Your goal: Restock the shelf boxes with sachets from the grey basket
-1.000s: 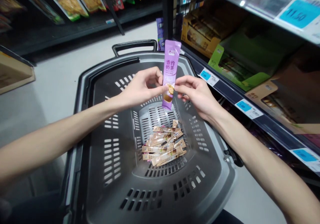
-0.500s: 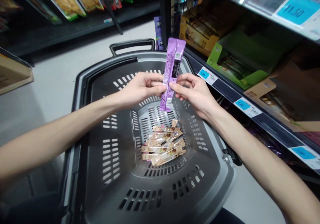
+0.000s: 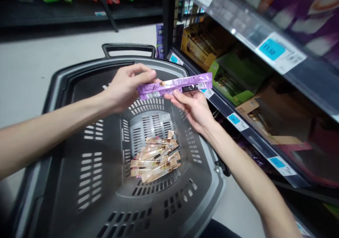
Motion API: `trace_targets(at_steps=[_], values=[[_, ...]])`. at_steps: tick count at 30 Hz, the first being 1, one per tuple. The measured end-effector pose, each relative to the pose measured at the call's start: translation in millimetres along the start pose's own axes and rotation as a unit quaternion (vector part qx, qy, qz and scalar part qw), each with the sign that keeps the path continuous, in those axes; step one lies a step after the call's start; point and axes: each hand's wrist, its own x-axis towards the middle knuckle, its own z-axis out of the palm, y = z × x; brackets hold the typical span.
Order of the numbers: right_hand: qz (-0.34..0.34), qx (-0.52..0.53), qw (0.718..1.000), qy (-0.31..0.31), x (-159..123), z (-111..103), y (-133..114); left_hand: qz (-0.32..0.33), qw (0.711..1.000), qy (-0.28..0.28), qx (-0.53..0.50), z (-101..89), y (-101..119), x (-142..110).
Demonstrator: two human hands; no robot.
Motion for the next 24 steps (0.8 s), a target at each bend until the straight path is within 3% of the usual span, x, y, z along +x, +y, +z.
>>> trace_targets(at_steps=[8, 24], values=[[-0.044, 0.07, 0.997, -0.002, 0.0, -2.0, 0.1, -0.012, 0.997, 0.038, -0.063, 1.5, 7.8, -1.9], [-0.012, 0.083, 0.995, 0.055, -2.1, 2.3, -3.8, -0.019, 0.997, 0.043, -0.061, 3.7, 8.0, -2.2]])
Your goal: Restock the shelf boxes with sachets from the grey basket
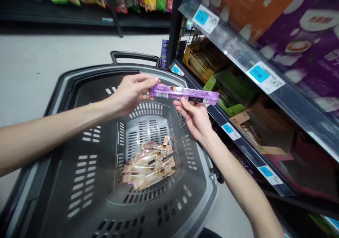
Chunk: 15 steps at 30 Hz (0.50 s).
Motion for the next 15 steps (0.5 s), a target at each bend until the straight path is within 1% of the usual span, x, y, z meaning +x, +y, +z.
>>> trace_targets(at_steps=[2, 4, 6, 8, 10, 12, 15], values=[[0.001, -0.002, 1.0, 0.001, 0.3, -0.2, 0.1, -0.023, 1.0, -0.007, 0.007, 0.1, 0.7, -1.1], [-0.002, -0.005, 1.0, 0.004, 1.3, -0.9, 0.6, -0.086, 0.996, -0.038, 0.008, -0.5, 0.9, -2.1], [-0.005, -0.009, 1.0, 0.01, 2.6, -1.7, 1.2, -0.161, 0.983, -0.084, -0.002, -1.5, 0.5, -2.7], [-0.008, -0.007, 1.0, 0.016, 3.6, -2.7, 1.9, -0.203, 0.973, -0.112, -0.02, -2.4, 0.1, -2.9], [-0.015, 0.001, 1.0, 0.015, 3.6, -3.4, 2.3, -0.207, 0.971, -0.112, -0.04, -2.7, 0.2, -3.1], [-0.016, 0.002, 1.0, 0.012, 2.6, -4.0, 2.5, -0.189, 0.975, -0.103, -0.051, -2.3, 0.9, -3.6], [-0.003, -0.019, 1.0, 0.009, 0.8, -4.6, 2.8, -0.156, 0.984, -0.079, -0.04, -1.1, 1.4, -4.5]])
